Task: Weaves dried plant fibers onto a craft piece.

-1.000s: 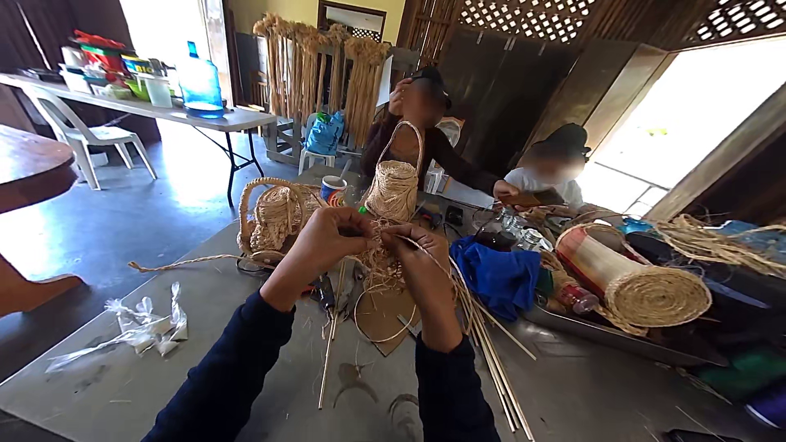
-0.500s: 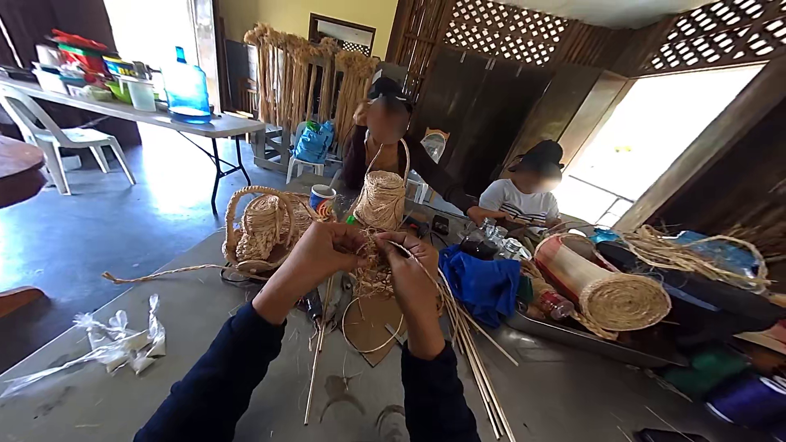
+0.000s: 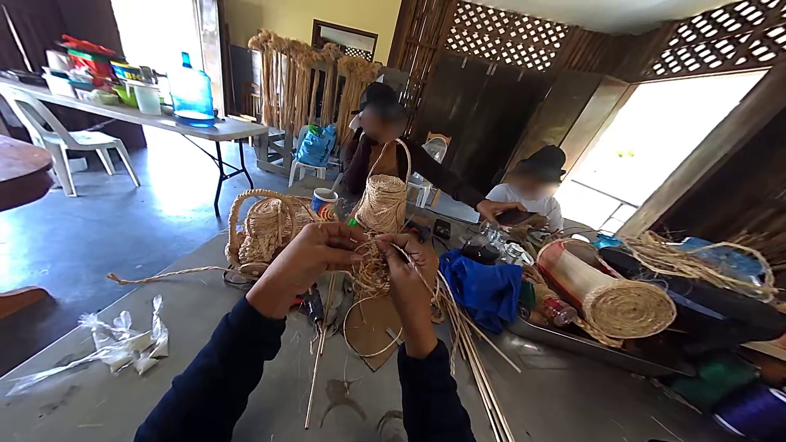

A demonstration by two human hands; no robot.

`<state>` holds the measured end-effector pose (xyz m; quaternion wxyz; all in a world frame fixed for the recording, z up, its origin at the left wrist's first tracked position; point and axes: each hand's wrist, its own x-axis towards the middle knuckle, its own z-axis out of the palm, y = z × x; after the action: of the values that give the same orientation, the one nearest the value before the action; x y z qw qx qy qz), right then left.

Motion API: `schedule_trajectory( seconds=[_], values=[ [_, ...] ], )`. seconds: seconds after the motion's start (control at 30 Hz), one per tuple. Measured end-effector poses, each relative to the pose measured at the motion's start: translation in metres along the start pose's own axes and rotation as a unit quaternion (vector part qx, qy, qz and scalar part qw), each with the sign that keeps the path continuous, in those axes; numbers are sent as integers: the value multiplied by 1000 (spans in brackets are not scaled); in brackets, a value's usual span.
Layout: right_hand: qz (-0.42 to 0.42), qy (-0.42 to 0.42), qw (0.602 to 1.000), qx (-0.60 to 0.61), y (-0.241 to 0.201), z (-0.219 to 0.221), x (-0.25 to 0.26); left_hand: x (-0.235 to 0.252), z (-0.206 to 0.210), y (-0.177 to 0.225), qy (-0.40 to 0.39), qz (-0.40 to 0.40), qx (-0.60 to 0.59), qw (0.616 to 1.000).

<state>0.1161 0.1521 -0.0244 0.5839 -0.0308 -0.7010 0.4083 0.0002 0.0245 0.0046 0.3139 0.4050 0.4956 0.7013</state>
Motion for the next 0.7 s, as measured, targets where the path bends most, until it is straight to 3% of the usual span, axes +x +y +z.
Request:
schedule_trajectory(
  seconds=[0.2, 0.4, 0.5, 0.7],
  values=[
    [9, -4, 1000, 19, -2, 5, -2, -3, -3, 3, -16, 22, 26, 999],
    [18, -18, 999, 41, 1, 11, -7, 0, 0, -2, 34, 72, 91, 993],
    [19, -27, 999, 38, 2, 12, -8, 2, 3, -1, 61, 69, 158, 983],
    [65, -75, 994, 52, -5, 6, -4, 3, 3, -1, 89, 70, 181, 977]
  ],
)
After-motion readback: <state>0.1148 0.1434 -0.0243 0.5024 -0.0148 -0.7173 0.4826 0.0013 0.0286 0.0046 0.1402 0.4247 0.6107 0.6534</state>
